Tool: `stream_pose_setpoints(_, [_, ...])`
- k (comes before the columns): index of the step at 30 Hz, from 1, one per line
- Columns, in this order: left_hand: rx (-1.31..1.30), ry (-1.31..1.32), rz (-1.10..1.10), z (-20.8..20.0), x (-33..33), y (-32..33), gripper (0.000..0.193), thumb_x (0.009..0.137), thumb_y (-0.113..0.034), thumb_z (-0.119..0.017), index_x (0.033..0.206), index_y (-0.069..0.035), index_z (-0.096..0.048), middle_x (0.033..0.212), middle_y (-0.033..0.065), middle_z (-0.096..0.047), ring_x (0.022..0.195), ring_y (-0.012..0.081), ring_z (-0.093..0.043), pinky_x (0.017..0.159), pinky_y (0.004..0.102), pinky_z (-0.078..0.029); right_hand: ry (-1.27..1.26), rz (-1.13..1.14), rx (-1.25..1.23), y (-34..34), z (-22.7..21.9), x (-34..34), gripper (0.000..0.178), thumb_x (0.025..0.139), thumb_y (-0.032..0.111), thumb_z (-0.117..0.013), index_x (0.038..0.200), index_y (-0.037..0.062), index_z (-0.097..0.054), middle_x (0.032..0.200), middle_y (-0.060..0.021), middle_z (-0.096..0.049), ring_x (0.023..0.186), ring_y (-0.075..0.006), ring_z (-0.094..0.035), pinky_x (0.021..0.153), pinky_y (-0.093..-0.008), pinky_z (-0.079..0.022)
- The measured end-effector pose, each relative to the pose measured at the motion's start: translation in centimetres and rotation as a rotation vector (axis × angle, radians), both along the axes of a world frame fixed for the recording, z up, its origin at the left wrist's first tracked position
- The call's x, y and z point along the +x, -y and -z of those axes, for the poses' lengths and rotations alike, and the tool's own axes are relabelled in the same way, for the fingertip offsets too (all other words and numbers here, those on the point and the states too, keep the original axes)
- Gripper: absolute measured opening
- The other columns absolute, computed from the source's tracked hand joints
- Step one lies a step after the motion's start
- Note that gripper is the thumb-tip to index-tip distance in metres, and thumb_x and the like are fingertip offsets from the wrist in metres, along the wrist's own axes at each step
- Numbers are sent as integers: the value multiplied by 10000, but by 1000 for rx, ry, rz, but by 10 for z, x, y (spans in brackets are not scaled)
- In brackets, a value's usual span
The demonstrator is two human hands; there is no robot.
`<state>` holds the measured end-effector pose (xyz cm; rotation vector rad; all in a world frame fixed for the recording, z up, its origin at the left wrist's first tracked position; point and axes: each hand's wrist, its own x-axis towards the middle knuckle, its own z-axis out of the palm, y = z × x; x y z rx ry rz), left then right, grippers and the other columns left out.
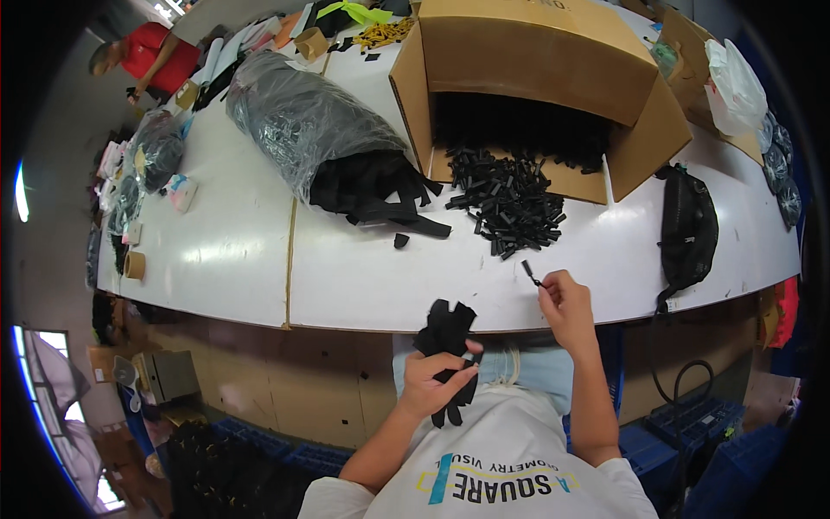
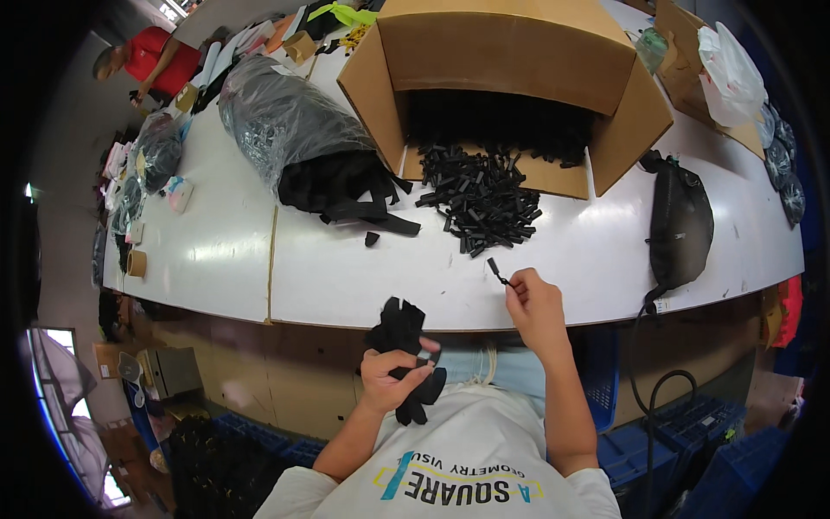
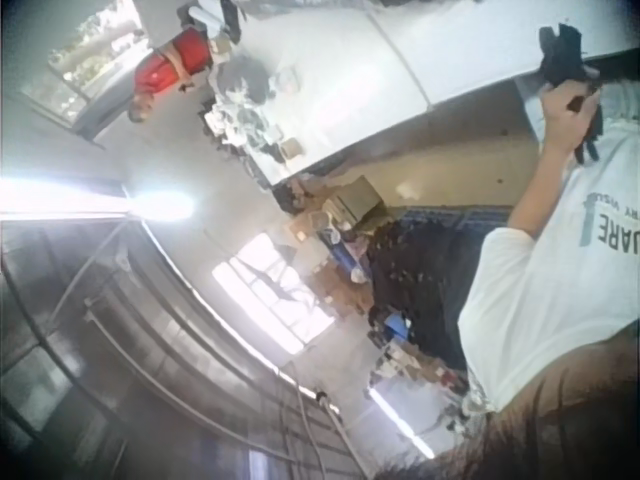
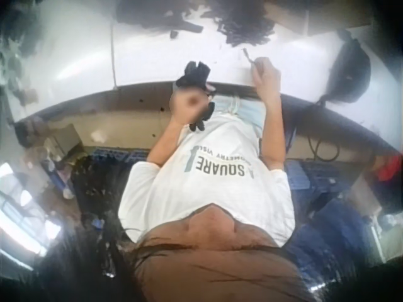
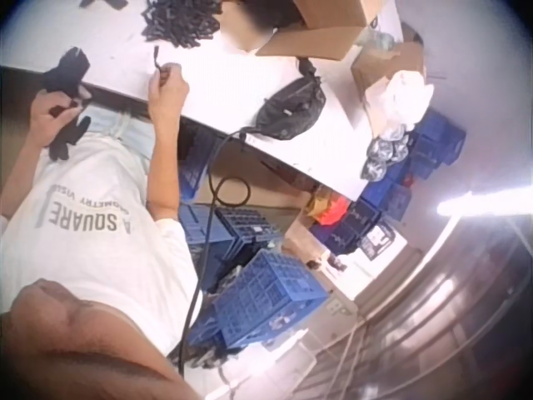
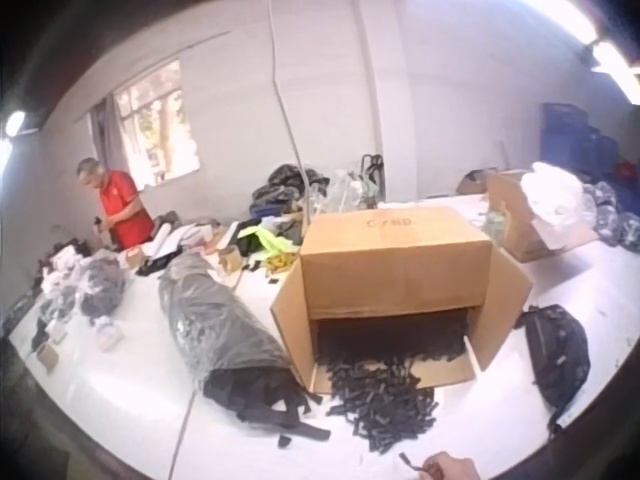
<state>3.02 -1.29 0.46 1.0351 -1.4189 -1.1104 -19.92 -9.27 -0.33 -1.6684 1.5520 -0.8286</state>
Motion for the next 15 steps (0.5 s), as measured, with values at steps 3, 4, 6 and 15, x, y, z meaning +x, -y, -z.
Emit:
stream_pose_setpoints(3, [26, 10, 20, -1, -6, -3, 113, 707, 16, -704, 810, -11, -666, 844, 114, -678, 711, 176, -652, 621, 242, -495, 713, 134, 283, -19, -7, 1, 53, 817, -3, -555, 859, -9, -522, 662, -115, -603, 537, -162, -596, 479, -255, -461])
stream_pose_setpoints(4, [12, 45, 16, -5, -9, -2, 130, 706, 19, -704, 827, -18, -672, 829, 111, -678, 695, 177, -652, 611, 240, -497, 849, 120, 306, -29, -5, 2, 76, 840, 13, -550, 904, -1, -512, 675, -110, -603, 522, -155, -585, 460, -233, -448])
stream_pose_setpoints(6, [-5, 111, 4, -13, -16, 3, 167, 703, 26, -705, 859, -31, -684, 799, 106, -677, 662, 179, -651, 590, 235, -499, 1108, 156, 308, -47, -15, 21, 126, 838, 15, -562, 942, -7, -496, 678, -123, -602, 528, -156, -589, 459, -227, -447])
stream_pose_setpoints(15, [-126, 172, -79, -17, -31, 3, 201, 702, 19, -707, 888, -55, -691, 769, 96, -671, 618, 193, -643, 566, 246, -504, 1030, 69, -27, -79, -18, 47, 89, 844, -42, -540, 931, -57, -525, 708, -158, -609, 582, -173, -610, 513, -259, -512])
